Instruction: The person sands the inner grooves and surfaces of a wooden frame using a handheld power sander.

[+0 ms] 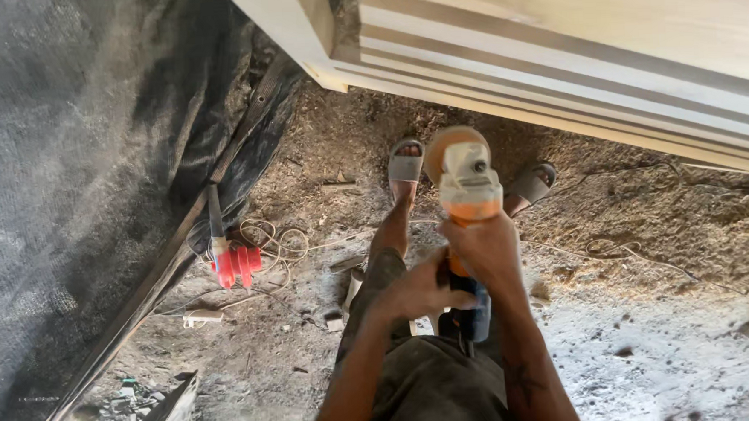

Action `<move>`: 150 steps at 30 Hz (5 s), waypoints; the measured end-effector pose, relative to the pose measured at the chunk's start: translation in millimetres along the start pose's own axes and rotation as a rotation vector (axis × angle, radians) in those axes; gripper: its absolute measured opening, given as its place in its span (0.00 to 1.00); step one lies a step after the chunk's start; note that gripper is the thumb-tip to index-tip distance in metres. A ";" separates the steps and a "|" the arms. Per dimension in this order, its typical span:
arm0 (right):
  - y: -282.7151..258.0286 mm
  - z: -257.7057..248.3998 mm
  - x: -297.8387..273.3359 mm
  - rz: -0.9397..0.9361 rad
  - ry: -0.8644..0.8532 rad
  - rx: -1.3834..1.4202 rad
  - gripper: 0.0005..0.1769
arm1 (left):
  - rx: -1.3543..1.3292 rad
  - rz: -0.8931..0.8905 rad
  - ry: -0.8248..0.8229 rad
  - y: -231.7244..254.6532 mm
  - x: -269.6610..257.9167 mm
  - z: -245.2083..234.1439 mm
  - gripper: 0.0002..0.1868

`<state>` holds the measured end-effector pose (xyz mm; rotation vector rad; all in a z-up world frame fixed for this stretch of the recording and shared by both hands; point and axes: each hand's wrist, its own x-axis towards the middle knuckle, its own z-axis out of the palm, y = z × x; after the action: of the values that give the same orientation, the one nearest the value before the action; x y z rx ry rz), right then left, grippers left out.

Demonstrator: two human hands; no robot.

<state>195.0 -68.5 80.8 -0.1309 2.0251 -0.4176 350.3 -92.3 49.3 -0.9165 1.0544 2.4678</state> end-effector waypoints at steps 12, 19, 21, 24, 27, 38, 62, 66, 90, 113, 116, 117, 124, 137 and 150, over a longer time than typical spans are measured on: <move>-128.3 39.7 4.7 -0.201 0.037 0.083 0.22 | -0.144 0.120 0.406 31.4 2.3 -43.0 0.34; -127.9 38.1 21.3 -0.238 0.040 0.088 0.21 | -0.071 0.076 0.384 51.0 10.2 -52.4 0.38; -122.1 35.1 23.4 -0.263 0.047 0.127 0.20 | -0.081 0.053 0.368 49.4 15.1 -50.3 0.39; -112.0 26.2 27.3 -0.249 0.069 0.136 0.21 | -0.071 0.094 0.380 43.9 23.1 -41.0 0.38; -101.6 13.9 31.4 -0.218 0.102 0.135 0.23 | -0.106 0.159 0.338 38.3 33.9 -28.4 0.37; -28.0 -47.0 49.9 -0.043 0.173 0.062 0.23 | -0.081 0.076 0.248 17.4 85.9 40.9 0.26; -142.2 67.3 17.0 -0.010 0.169 0.227 0.29 | -0.276 0.135 0.219 20.3 7.4 -105.4 0.38; -136.7 68.9 24.6 0.014 0.103 0.228 0.28 | -0.345 0.131 0.147 18.0 13.7 -105.4 0.36; -125.4 53.4 25.3 0.166 0.199 0.164 0.26 | -0.062 -0.045 0.159 45.5 15.7 -86.0 0.23; -138.6 85.2 26.9 0.144 0.184 0.135 0.25 | -0.030 -0.006 0.129 51.3 3.1 -114.3 0.29; -141.9 95.6 30.3 -0.052 0.265 0.075 0.26 | -0.066 0.025 0.159 46.5 -0.8 -125.1 0.28; -142.3 96.5 30.8 -0.156 0.302 0.049 0.27 | -0.081 0.048 0.173 45.5 -0.4 -124.7 0.27; -137.4 67.8 23.2 0.084 0.286 0.132 0.26 | 0.077 0.066 0.149 49.8 20.0 -95.7 0.29; -146.8 86.5 23.4 0.156 0.212 0.176 0.28 | 0.048 0.003 0.150 56.8 5.9 -110.7 0.29; -149.6 92.6 28.0 0.085 0.166 0.143 0.27 | 0.026 0.084 0.216 55.1 2.1 -118.4 0.33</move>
<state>250.1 -237.6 70.4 0.0806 2.1467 -0.5323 373.2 -216.2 15.1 -1.1749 1.2142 2.4566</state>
